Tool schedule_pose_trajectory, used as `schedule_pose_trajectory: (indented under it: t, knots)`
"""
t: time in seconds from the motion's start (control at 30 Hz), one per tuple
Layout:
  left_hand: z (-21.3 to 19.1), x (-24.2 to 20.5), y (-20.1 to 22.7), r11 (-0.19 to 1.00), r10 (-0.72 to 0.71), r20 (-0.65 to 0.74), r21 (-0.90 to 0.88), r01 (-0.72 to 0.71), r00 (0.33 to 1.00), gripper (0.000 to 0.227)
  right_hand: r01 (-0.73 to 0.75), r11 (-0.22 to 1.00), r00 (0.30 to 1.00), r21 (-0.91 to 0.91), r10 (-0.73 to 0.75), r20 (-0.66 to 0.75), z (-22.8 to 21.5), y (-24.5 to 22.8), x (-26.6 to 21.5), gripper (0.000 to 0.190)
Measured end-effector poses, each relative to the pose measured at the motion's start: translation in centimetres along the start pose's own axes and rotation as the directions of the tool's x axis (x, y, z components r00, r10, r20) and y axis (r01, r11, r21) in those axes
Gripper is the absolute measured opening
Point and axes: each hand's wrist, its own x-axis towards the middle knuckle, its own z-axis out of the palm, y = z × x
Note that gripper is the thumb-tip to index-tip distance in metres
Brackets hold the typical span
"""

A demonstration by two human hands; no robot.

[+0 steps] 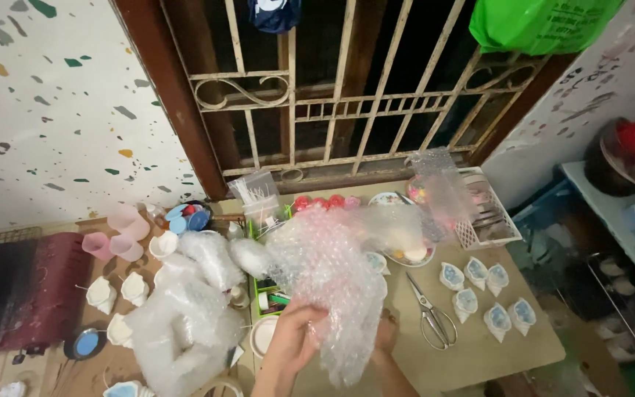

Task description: The person wraps individual shell-shaped craft items in bubble wrap by hand and secures the wrap by pressing it together.

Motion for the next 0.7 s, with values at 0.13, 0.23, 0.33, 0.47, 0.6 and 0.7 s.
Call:
schedule_pose_trajectory:
  t: [0.13,0.23,0.33,0.47,0.6,0.7]
  knots:
    - [-2.0,0.5,0.0,1.000,-0.021,0.132,0.016,0.019,0.991,0.056,-0.018,1.000,0.999,0.011,0.019,-0.038,1.7,3.1,1.2,0.032]
    - [-4.3,2.2,-0.7,1.000,-0.028,0.152,0.009,0.027,0.988,0.047,-0.029,0.999,0.997,0.016,0.030,-0.075,0.6,4.0,2.9,0.030]
    - [-6.0,3.1,-0.7,0.998,-0.062,0.173,-0.002,0.063,0.983,0.027,-0.040,0.999,0.994,0.023,0.043,-0.103,-3.1,1.6,4.1,0.028]
    - [-7.0,4.9,-0.8,0.972,-0.234,0.180,0.045,0.229,0.955,0.017,0.049,0.869,0.996,0.493,-0.004,-0.091,-17.2,-8.2,-1.1,0.041]
    - [-7.4,7.0,-1.7,0.933,-0.355,0.230,0.153,0.326,0.906,0.013,0.592,0.687,0.799,0.421,-0.571,-0.190,-28.4,-14.1,-5.5,0.065]
    - [-6.0,6.6,-2.7,0.878,-0.470,0.225,0.220,0.426,0.853,0.011,0.599,0.723,0.719,0.344,-0.675,0.167,-33.7,-21.1,-12.6,0.081]
